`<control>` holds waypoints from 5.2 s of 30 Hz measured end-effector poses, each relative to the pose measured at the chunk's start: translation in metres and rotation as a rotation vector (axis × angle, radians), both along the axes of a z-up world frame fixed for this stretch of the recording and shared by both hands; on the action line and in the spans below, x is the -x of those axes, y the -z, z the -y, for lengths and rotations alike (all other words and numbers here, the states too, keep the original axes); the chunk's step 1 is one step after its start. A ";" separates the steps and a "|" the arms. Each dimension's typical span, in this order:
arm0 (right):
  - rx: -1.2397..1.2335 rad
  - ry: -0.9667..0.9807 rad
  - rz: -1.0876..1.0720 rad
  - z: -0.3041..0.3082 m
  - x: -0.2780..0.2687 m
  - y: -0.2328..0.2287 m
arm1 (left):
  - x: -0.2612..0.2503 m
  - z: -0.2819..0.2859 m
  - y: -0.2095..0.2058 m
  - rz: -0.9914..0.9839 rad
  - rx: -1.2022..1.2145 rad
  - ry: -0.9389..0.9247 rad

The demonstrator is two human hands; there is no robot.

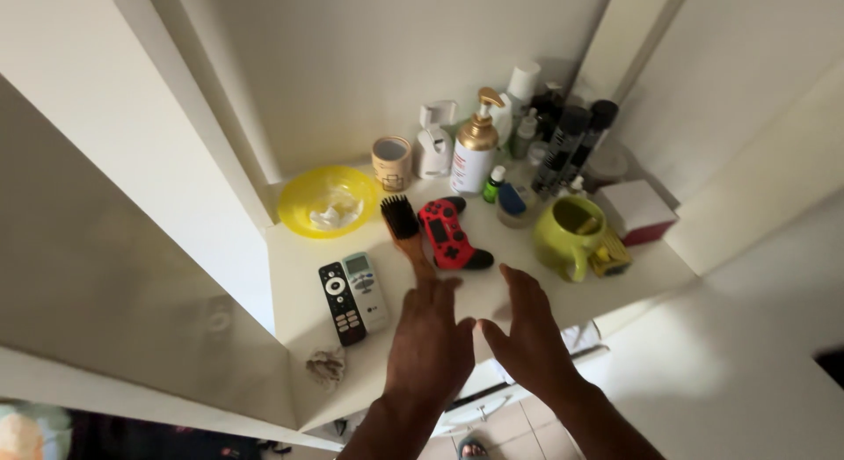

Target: Organizing various items including remotes, a game controller, and a hairbrush on a shelf and bed.

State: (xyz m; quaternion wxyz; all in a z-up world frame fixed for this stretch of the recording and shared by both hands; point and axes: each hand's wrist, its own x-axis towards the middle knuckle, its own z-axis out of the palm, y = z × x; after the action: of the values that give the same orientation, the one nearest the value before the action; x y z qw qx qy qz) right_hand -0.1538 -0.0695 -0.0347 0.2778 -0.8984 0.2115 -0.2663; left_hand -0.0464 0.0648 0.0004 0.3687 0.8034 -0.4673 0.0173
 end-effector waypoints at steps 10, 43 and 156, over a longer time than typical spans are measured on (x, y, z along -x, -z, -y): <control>0.026 -0.063 -0.052 -0.018 0.041 0.022 | 0.024 -0.019 0.036 0.078 -0.287 0.124; -0.357 -0.218 -0.660 -0.087 0.264 0.020 | 0.294 -0.149 0.042 -0.503 -0.568 -0.258; 0.131 -0.358 -0.060 -0.192 -0.086 -0.009 | 0.001 -0.290 0.033 -0.834 -0.068 -0.182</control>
State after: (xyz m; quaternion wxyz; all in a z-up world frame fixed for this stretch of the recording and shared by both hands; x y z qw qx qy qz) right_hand -0.0676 0.1221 -0.0262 0.2554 -0.9453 0.0386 -0.1990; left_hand -0.0473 0.3547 -0.0325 0.4965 0.7913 -0.2055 -0.2918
